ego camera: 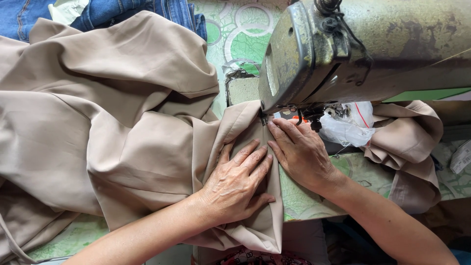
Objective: Measuring and folding fabric pieces using a tape measure at a sewing workstation to prepare for assembly.
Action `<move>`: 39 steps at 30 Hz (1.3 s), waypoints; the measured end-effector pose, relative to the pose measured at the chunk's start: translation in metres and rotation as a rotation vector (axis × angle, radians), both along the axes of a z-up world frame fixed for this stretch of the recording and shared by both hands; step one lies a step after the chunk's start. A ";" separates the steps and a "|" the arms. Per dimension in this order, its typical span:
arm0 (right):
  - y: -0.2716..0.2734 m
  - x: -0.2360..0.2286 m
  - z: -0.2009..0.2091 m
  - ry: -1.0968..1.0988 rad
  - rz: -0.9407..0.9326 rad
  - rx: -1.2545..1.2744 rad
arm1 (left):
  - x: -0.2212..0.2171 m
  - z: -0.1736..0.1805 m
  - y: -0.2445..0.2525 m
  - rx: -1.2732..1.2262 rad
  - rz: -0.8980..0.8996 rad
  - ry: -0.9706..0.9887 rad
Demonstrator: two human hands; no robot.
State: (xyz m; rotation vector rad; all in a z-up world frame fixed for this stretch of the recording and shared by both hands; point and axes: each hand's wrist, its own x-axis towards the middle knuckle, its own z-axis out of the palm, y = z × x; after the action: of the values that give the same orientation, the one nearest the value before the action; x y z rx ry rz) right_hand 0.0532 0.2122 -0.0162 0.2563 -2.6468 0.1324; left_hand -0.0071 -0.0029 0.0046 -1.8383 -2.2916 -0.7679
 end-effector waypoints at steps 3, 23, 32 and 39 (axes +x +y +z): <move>0.001 0.000 -0.003 -0.013 -0.023 0.011 | -0.001 0.000 0.001 -0.002 0.005 0.006; 0.011 -0.016 -0.008 0.122 -0.052 0.088 | -0.011 -0.004 0.014 -0.029 0.056 0.005; 0.011 -0.002 0.000 0.084 0.084 0.048 | -0.001 -0.007 0.017 -0.003 0.147 0.033; 0.005 0.037 0.019 -0.087 0.338 -0.140 | 0.010 -0.035 0.026 0.226 0.116 0.236</move>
State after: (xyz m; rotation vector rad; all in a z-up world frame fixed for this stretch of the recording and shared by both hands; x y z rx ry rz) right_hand 0.0901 0.2172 0.0032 0.6615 -2.6418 0.4449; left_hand 0.0031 0.0231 -0.0305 -1.5901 -2.0516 -0.7163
